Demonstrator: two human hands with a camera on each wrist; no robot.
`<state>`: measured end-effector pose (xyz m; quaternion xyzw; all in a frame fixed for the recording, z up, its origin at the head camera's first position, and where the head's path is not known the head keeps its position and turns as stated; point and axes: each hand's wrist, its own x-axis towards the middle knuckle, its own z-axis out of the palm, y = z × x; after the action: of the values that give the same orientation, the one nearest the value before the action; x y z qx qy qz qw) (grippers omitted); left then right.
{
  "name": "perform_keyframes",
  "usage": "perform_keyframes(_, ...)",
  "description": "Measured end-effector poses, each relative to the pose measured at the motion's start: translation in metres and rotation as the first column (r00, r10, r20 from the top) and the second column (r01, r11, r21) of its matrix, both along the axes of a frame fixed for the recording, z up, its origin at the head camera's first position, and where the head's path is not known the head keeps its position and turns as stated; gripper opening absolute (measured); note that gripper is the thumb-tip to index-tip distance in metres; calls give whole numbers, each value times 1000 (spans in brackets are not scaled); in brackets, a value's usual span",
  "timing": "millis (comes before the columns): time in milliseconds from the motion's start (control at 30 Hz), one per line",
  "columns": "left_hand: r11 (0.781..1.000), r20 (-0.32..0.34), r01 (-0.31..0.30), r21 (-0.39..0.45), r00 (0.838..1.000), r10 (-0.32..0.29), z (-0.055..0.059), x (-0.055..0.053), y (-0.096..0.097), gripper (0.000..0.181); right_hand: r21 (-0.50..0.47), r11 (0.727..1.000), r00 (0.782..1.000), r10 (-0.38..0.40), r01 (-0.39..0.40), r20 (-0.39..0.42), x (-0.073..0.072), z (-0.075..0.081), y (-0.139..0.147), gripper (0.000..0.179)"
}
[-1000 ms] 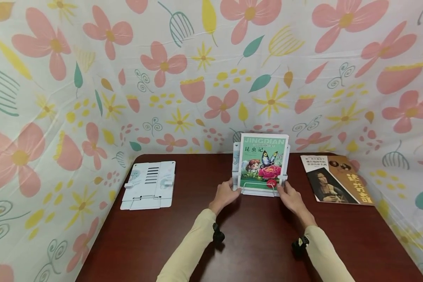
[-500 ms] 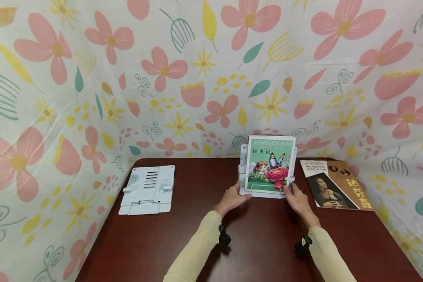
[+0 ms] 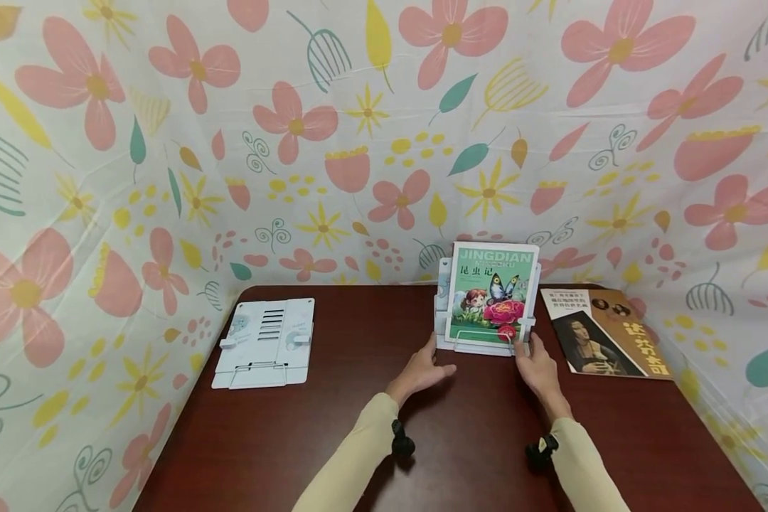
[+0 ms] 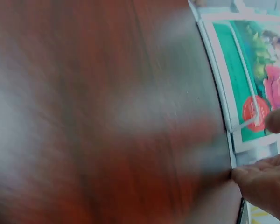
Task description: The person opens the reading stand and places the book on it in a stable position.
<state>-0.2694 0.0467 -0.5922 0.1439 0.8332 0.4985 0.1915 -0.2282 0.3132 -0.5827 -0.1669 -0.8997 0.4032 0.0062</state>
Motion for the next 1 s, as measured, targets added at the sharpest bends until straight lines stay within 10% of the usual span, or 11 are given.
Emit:
perform_keyframes(233,979,-51,37,202,998,-27,-3,9,-67,64,-147,988,999,-36,37,9,25,11,-40,77)
perform_keyframes(400,950,-82,-123,286,985,152,-4,5,-131,39,-198,979,998,41,-49,-44,29,13,-83,71)
perform_keyframes(500,895,-99,-257,365,945,311,-3,6,-168,31,-215,971,991,88,-109,-103,25,7,-115,65)
perform_keyframes(600,816,-129,-385,430,869,478,5,4,-198,28,-242,959,981,112,-149,-159,14,2,-144,61)
perform_keyframes(833,631,-209,-687,361,600,772,23,0,-275,32,-353,893,951,209,-281,-227,-22,3,-215,50)
perform_keyframes(900,577,-191,-753,318,545,817,25,3,-294,36,-383,861,938,263,-333,-226,-28,2,-235,50)
perform_keyframes(1000,519,-128,-819,247,503,855,27,8,-315,46,-457,782,906,365,-424,-215,-35,0,-262,55)
